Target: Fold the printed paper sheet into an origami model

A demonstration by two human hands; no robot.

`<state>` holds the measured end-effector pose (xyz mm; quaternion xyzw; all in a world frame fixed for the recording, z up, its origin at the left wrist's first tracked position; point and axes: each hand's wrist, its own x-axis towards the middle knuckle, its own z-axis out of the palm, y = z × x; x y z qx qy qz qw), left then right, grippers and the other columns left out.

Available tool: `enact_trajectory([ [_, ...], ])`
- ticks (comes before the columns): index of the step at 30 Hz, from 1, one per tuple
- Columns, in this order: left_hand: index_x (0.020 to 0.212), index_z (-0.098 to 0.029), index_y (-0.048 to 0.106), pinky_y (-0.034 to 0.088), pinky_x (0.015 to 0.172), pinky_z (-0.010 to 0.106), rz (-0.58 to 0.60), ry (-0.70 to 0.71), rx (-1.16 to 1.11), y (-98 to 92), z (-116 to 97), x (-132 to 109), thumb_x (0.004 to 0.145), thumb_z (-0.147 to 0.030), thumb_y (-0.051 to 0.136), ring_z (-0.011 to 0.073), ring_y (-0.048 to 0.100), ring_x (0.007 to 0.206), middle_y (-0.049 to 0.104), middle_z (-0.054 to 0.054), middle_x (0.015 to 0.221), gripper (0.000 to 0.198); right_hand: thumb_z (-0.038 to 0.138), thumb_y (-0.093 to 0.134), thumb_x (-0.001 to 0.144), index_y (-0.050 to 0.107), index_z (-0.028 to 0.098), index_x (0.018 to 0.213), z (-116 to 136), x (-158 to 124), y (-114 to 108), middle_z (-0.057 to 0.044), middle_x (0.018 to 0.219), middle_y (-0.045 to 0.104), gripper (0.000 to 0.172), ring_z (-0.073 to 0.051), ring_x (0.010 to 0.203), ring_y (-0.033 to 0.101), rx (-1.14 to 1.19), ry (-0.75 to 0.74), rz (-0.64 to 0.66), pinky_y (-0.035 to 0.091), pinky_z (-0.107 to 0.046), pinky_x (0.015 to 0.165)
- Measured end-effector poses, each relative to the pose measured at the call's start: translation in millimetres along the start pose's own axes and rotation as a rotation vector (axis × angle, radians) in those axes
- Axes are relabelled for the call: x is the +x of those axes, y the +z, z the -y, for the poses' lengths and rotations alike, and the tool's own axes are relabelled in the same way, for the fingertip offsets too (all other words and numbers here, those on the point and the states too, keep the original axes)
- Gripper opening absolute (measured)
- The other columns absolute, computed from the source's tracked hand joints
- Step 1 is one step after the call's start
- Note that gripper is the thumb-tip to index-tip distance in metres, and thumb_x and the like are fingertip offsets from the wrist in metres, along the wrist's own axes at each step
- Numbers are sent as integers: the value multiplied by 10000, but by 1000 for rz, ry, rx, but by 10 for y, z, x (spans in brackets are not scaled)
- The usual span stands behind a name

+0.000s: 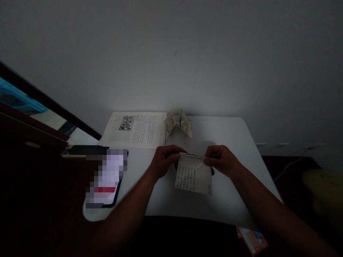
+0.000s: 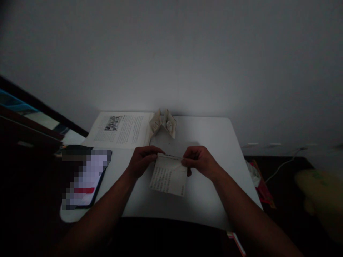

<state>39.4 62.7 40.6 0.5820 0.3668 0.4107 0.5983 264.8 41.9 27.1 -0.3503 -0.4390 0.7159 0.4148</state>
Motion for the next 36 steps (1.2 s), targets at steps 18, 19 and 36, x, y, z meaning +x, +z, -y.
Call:
enact_trajectory([
  [18,837,-101,723,455,462,228,10,5,171,21,-35,-15,707,-293,593,147,602,527,682,67,625,266,206,749,657,583,129,647,-16,-1,-18,13,498,627,183,-110,389,584,-6,1,20,488,-200,355],
  [19,835,-103,724,454,461,225,13,12,180,20,-33,-16,711,-288,590,144,601,523,682,65,623,260,214,753,652,581,131,641,-12,-1,-14,15,493,625,192,-109,385,580,-14,6,13,487,-200,353],
  [36,824,-125,735,452,489,223,-6,31,232,13,-32,-6,708,-224,567,144,607,557,696,56,649,227,239,757,644,578,139,630,13,-7,13,20,487,620,205,-105,375,565,-24,15,5,476,-209,353],
])
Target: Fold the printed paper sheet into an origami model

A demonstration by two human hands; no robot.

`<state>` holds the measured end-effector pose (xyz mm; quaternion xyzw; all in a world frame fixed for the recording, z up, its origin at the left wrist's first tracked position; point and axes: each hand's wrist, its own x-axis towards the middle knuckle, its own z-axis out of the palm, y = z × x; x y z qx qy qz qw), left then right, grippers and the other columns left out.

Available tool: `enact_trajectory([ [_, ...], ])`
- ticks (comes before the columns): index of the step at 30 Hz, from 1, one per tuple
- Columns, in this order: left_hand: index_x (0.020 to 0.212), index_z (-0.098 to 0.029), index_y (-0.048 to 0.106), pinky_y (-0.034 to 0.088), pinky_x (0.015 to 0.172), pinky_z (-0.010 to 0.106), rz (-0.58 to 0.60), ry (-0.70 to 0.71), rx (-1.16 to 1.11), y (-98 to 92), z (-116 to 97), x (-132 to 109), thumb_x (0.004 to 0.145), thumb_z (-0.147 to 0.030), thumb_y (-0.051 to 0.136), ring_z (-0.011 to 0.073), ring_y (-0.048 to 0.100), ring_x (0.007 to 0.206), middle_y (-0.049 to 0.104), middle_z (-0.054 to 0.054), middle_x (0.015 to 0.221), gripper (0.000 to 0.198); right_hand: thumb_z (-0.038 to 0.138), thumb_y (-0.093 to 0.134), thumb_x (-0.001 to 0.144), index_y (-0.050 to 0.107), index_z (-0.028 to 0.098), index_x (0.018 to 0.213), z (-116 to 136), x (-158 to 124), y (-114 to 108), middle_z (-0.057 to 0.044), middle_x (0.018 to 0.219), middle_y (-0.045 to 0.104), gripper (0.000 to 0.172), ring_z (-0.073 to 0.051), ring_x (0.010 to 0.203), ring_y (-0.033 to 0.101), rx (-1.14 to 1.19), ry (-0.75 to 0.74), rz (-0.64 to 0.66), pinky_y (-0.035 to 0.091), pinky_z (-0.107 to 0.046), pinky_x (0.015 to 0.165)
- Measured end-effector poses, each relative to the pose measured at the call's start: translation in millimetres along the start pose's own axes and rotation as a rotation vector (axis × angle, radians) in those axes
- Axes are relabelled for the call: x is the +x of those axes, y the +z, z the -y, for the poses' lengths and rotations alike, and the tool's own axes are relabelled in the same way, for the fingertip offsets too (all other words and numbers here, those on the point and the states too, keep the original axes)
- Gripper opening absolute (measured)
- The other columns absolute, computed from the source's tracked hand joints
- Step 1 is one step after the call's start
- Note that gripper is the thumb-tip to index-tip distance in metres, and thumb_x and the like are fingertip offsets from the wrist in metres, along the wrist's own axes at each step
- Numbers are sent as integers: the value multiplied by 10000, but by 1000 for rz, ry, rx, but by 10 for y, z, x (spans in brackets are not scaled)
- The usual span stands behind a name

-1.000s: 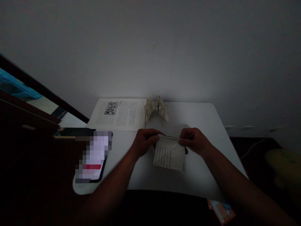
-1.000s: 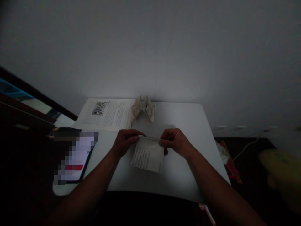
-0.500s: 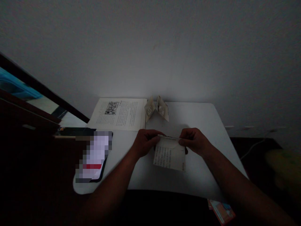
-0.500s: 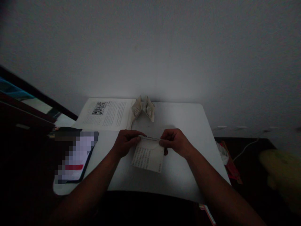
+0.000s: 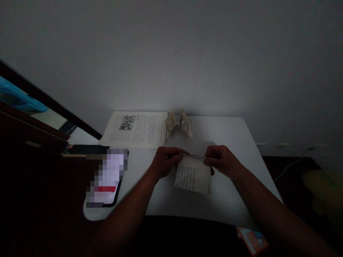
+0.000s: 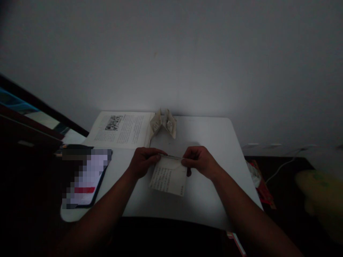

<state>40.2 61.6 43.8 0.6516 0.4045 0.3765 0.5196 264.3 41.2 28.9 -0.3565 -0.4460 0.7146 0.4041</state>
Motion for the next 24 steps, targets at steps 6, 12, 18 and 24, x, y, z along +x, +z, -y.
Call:
enact_trajectory([
  [6,830,-129,734,449,486,226,9,-28,-60,3,19,-3,711,-237,583,140,597,546,687,51,632,220,215,756,646,588,136,635,8,4,5,13,495,628,186,-107,378,569,29,-11,14,473,-203,351],
  [12,837,-114,728,453,484,228,15,-33,-154,-6,21,-6,684,-245,599,148,605,556,689,66,653,239,222,765,638,584,133,619,8,5,6,16,482,622,202,-107,375,572,22,-16,6,481,-200,349],
  [18,832,-119,729,466,484,231,34,-37,-210,-12,51,3,649,-195,587,142,604,536,692,59,651,244,223,765,635,577,136,616,-22,9,-19,20,484,622,209,-104,371,569,18,-9,6,479,-197,343],
  [24,781,-107,732,466,470,228,4,-28,-142,-1,32,-1,641,-184,582,136,594,503,682,52,600,219,210,750,654,589,139,642,-30,12,-36,15,501,632,176,-107,388,582,25,-19,29,483,-193,350],
])
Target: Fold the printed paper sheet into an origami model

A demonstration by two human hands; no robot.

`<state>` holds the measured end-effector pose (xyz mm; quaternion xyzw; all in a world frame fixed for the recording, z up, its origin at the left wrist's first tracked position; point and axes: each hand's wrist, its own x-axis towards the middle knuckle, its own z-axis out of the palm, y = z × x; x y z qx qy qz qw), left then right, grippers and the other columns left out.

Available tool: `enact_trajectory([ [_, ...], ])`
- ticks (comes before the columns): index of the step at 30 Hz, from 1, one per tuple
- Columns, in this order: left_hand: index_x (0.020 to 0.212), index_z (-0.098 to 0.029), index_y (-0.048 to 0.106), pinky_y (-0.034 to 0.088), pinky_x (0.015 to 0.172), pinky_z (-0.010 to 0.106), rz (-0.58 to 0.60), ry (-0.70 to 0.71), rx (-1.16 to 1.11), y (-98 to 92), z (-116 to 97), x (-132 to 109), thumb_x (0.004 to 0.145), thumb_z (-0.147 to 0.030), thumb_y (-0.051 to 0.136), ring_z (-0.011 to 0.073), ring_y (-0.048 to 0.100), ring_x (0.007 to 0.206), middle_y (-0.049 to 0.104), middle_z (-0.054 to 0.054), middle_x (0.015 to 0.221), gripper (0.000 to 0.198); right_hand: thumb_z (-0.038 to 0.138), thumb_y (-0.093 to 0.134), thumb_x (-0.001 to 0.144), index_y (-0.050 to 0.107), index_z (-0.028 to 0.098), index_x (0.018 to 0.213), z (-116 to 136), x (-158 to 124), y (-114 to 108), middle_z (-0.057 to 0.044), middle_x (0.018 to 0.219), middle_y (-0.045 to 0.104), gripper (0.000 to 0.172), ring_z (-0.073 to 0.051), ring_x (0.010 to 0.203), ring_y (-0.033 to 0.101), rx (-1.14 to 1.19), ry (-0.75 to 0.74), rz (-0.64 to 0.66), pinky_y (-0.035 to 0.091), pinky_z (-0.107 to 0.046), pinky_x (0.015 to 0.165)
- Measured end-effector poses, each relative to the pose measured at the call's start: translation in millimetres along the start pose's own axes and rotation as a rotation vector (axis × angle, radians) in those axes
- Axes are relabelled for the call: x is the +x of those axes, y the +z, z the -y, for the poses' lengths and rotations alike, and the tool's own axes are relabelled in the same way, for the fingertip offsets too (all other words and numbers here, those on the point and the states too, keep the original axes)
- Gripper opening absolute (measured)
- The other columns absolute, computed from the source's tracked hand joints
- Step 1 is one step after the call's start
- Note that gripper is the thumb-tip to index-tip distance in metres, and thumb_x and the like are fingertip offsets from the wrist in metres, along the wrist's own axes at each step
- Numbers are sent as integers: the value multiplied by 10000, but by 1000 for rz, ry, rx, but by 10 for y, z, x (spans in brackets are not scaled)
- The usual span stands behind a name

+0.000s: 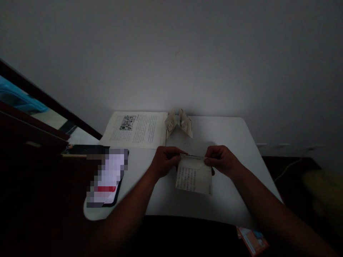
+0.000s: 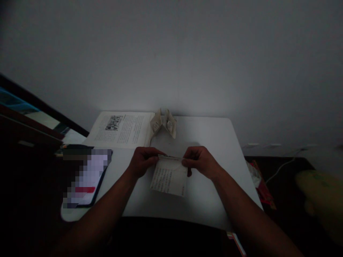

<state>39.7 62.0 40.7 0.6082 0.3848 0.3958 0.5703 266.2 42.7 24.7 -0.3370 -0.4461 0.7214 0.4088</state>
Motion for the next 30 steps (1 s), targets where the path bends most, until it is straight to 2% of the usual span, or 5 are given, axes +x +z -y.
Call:
enact_trajectory([
  [8,749,-117,734,440,464,204,-50,47,160,21,-30,-5,619,-131,525,122,586,499,677,35,568,247,216,756,650,598,134,640,2,4,9,10,496,633,178,-108,381,578,9,-2,-4,476,-193,345],
  [13,784,-113,725,456,505,217,-26,54,91,19,-13,-9,653,-185,557,137,612,572,701,54,665,225,222,766,637,588,135,623,6,3,15,15,481,623,199,-103,368,569,16,-2,-14,472,-188,337],
  [16,833,-105,717,431,489,205,15,43,66,19,-6,-16,675,-228,590,116,584,532,678,36,620,237,229,771,630,586,134,614,11,3,22,19,476,616,209,-102,365,564,4,3,-30,468,-188,332],
  [22,797,-129,736,422,535,219,0,23,123,3,10,-1,651,-158,561,124,588,572,701,40,656,230,235,771,631,591,135,621,7,6,24,13,486,625,207,-108,377,572,-11,20,-18,476,-199,349],
  [30,811,-125,727,404,511,207,32,24,80,7,0,-11,665,-194,581,112,572,547,691,36,646,217,248,773,627,589,137,622,8,4,28,18,478,616,214,-107,369,564,-29,23,-30,469,-201,343],
])
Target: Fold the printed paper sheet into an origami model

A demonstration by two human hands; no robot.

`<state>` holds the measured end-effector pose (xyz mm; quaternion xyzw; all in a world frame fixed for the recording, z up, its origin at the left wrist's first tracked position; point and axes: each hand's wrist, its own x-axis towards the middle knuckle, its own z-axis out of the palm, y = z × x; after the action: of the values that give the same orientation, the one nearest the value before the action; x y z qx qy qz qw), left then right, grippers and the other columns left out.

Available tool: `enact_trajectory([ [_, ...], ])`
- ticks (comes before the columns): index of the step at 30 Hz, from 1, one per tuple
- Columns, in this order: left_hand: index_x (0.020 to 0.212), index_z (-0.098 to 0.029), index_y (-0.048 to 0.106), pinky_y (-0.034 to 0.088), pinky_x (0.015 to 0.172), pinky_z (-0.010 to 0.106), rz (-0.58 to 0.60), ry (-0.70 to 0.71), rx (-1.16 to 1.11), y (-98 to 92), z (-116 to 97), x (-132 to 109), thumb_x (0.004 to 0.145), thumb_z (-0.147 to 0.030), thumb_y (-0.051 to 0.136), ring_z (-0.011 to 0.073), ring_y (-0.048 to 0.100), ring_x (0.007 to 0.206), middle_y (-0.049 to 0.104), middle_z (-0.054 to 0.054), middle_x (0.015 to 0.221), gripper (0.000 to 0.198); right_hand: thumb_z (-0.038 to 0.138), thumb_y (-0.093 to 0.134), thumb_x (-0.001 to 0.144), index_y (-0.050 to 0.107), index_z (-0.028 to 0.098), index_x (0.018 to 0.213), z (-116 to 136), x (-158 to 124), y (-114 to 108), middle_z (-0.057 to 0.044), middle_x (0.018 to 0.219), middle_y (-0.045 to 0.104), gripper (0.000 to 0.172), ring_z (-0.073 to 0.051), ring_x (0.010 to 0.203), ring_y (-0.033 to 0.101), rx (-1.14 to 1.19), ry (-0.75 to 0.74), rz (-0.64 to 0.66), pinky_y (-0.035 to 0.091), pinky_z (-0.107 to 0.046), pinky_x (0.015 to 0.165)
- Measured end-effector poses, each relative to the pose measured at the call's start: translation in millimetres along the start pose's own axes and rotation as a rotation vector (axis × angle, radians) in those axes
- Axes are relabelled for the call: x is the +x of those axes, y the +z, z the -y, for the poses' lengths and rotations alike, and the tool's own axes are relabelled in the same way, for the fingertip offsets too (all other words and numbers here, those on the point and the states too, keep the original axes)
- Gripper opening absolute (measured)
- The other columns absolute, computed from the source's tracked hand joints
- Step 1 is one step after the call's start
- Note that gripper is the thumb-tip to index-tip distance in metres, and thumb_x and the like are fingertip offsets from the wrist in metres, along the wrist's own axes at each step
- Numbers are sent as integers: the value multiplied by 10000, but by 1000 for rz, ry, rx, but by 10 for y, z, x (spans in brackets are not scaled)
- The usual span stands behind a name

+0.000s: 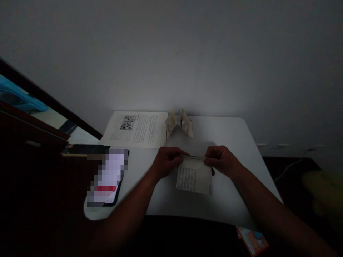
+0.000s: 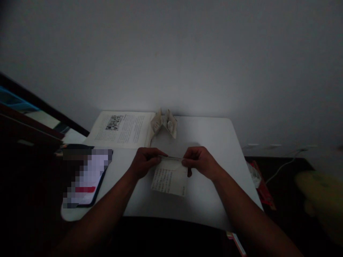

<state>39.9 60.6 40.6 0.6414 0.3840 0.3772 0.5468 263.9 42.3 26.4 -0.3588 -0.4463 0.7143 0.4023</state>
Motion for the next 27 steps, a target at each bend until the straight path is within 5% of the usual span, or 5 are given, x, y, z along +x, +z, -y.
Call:
enact_trajectory([
  [6,864,-118,719,444,570,226,96,-37,1,20,-25,-3,692,-244,596,141,618,632,714,61,751,246,238,772,629,594,131,634,-24,6,-11,10,488,629,208,-111,377,571,-14,23,17,473,-206,354],
  [16,872,-139,729,442,560,229,80,-4,42,13,-11,-10,706,-226,577,142,615,623,717,56,750,241,198,744,662,603,130,647,-36,5,-15,8,506,636,157,-112,391,584,10,5,41,478,-200,361],
  [23,892,-137,728,288,397,177,78,5,168,23,-8,-13,743,-291,591,64,420,382,586,-14,458,254,223,761,642,593,129,635,-33,4,7,9,488,631,193,-111,382,578,-24,32,26,478,-205,368],
  [27,865,-136,732,389,492,191,92,22,163,19,-20,-7,737,-226,581,100,562,526,689,32,642,217,242,773,628,589,129,637,-35,6,8,13,484,628,216,-108,378,569,-27,56,29,472,-207,364],
])
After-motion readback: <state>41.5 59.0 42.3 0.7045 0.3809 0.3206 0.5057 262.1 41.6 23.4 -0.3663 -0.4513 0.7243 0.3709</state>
